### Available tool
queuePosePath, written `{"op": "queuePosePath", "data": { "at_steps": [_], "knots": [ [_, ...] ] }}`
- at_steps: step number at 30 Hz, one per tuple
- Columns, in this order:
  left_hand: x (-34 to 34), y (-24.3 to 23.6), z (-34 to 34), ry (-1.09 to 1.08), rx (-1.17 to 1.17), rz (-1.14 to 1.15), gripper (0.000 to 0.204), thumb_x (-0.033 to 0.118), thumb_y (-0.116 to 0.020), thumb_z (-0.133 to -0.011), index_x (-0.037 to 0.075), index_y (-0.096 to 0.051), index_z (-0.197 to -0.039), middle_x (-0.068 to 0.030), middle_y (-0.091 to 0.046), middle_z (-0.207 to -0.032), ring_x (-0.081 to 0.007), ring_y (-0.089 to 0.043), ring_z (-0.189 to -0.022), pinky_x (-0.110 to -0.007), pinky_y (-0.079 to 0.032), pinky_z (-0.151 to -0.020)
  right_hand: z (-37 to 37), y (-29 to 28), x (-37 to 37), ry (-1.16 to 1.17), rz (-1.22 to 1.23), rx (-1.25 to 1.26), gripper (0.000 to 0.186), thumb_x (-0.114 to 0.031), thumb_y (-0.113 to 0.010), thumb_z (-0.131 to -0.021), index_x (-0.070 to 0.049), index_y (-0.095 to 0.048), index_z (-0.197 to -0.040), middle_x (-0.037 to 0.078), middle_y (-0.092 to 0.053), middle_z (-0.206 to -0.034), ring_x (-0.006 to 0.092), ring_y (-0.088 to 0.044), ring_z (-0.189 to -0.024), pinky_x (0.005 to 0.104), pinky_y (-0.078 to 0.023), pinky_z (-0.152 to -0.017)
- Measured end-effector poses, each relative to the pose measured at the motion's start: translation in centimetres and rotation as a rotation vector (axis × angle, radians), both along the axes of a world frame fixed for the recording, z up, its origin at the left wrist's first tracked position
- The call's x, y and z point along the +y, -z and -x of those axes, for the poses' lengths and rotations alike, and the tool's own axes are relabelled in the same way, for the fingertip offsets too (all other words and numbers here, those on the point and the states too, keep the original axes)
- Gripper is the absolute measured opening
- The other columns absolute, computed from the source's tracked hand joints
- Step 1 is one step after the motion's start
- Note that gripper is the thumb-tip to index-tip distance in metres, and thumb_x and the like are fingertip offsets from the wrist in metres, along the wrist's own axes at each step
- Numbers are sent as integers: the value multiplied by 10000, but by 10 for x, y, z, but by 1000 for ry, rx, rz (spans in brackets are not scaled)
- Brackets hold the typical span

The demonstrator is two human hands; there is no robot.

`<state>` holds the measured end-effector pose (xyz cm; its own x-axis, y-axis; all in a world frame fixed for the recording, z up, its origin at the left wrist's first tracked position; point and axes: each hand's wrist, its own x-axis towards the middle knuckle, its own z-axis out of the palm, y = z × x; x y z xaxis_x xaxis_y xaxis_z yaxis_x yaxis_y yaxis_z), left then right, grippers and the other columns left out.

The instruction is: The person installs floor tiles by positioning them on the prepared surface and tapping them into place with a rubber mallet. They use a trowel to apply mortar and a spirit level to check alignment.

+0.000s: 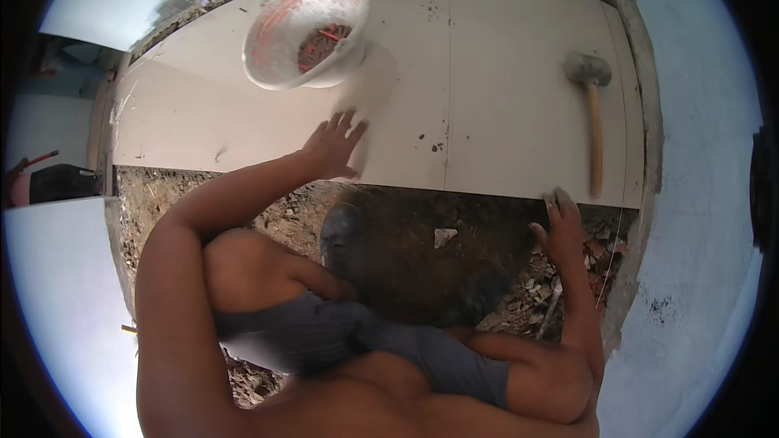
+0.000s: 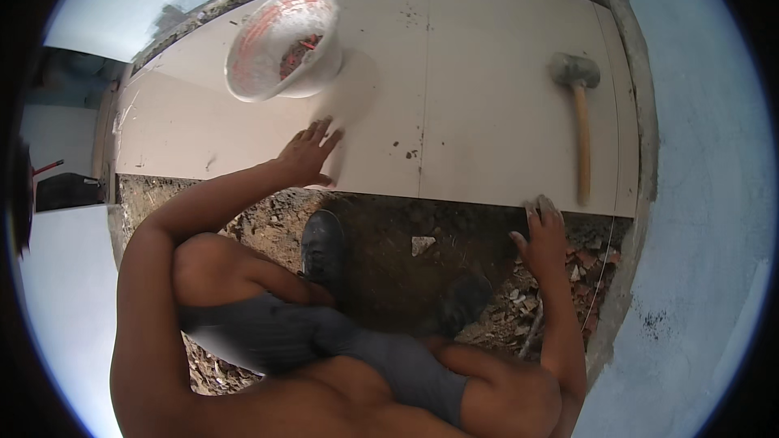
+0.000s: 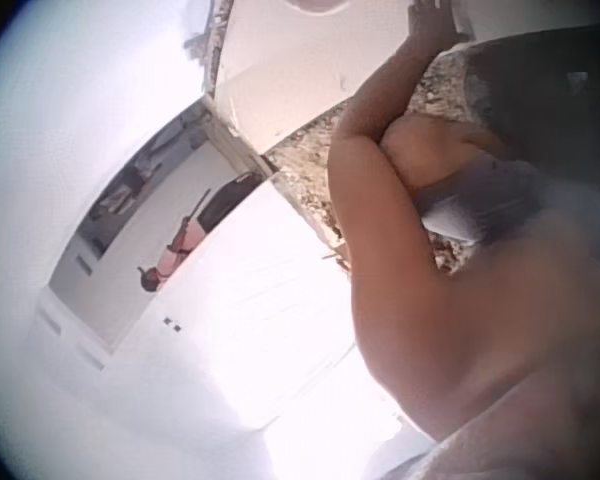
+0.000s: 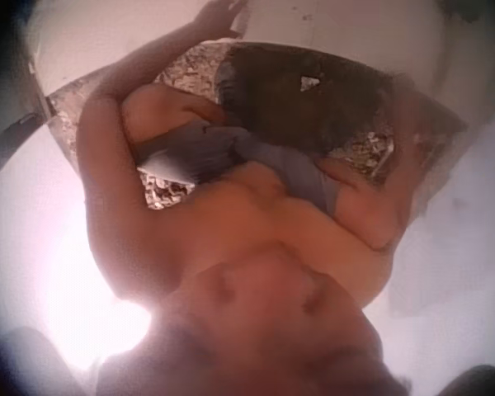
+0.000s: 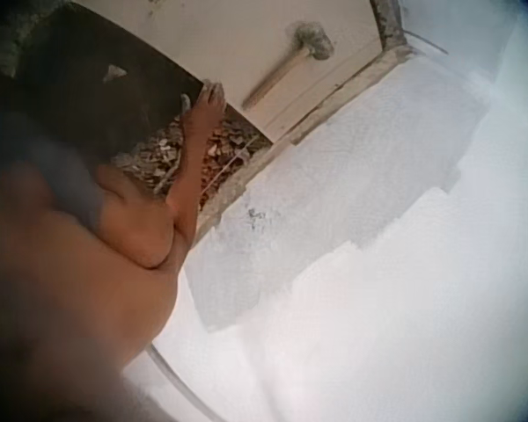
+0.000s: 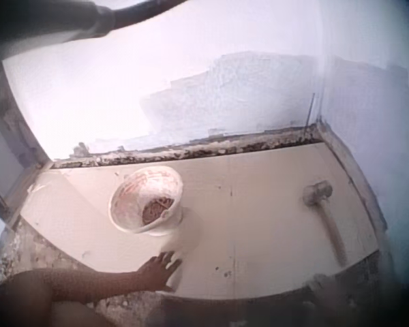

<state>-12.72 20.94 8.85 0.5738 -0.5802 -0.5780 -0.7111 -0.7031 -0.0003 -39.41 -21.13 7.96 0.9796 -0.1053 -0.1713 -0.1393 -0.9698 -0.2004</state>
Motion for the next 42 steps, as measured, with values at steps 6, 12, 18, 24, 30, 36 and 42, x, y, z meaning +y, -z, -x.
{"op": "queuePosePath", "data": {
  "at_steps": [6,12,18,24,30,36,42],
  "knots": [
    [-2,-15,3,32,-5,-102,1145,597,-737,-764,15,-130,-1542,-295,-73,-1587,-465,-151,-1465,-531,-234,-1177,1,20,2,15,82,-61,583,-324,-679,-896,-45,-500,-1376,212,-417,-1460,369,-362,-1386,505,-282,-1155],
    [-41,-13,17,90,10,-116,1129,644,-656,-812,-40,-115,-1529,-301,-70,-1587,-445,-138,-1471,-532,-210,-1187,-15,19,6,79,109,-130,507,-291,-672,-899,-37,-558,-1323,208,-480,-1413,390,-448,-1303,491,-347,-1109],
    [-91,-18,41,397,-20,-208,720,459,-591,-921,-65,-427,-1388,-276,-447,-1356,-391,-450,-1273,-519,-328,-1114,-23,33,-4,102,133,-163,477,-308,-681,-882,-30,-606,-1262,184,-538,-1364,367,-501,-1250,486,-372,-1087],
    [-89,-4,67,683,47,166,511,199,-494,-940,29,-459,-1421,-146,-630,-1035,-290,-649,-912,-405,-502,-827,-19,34,-10,114,118,-187,469,-306,-692,-871,-27,-620,-1241,179,-560,-1334,358,-502,-1254,486,-364,-1093],
    [-88,14,62,722,43,171,613,172,-465,-939,143,-304,-1530,-151,-627,-1057,-283,-659,-921,-390,-517,-803,-23,33,-12,130,107,-160,470,-315,-694,-866,-25,-627,-1230,176,-564,-1326,339,-493,-1274,485,-346,-1109],
    [-100,11,56,665,176,131,578,193,-423,-982,246,-264,-1535,-163,-614,-1069,-313,-672,-885,-418,-532,-736,-24,13,-6,184,72,-102,437,-251,-736,-817,-13,-643,-1172,188,-569,-1312,364,-510,-1235,482,-383,-1061],
    [-84,29,64,647,106,176,555,216,-453,-969,243,-317,-1507,-172,-603,-1057,-313,-676,-862,-432,-526,-705,-23,37,-1,172,22,-141,440,-181,-750,-791,7,-637,-1172,201,-534,-1361,390,-499,-1246,485,-393,-1059]
  ]
}}
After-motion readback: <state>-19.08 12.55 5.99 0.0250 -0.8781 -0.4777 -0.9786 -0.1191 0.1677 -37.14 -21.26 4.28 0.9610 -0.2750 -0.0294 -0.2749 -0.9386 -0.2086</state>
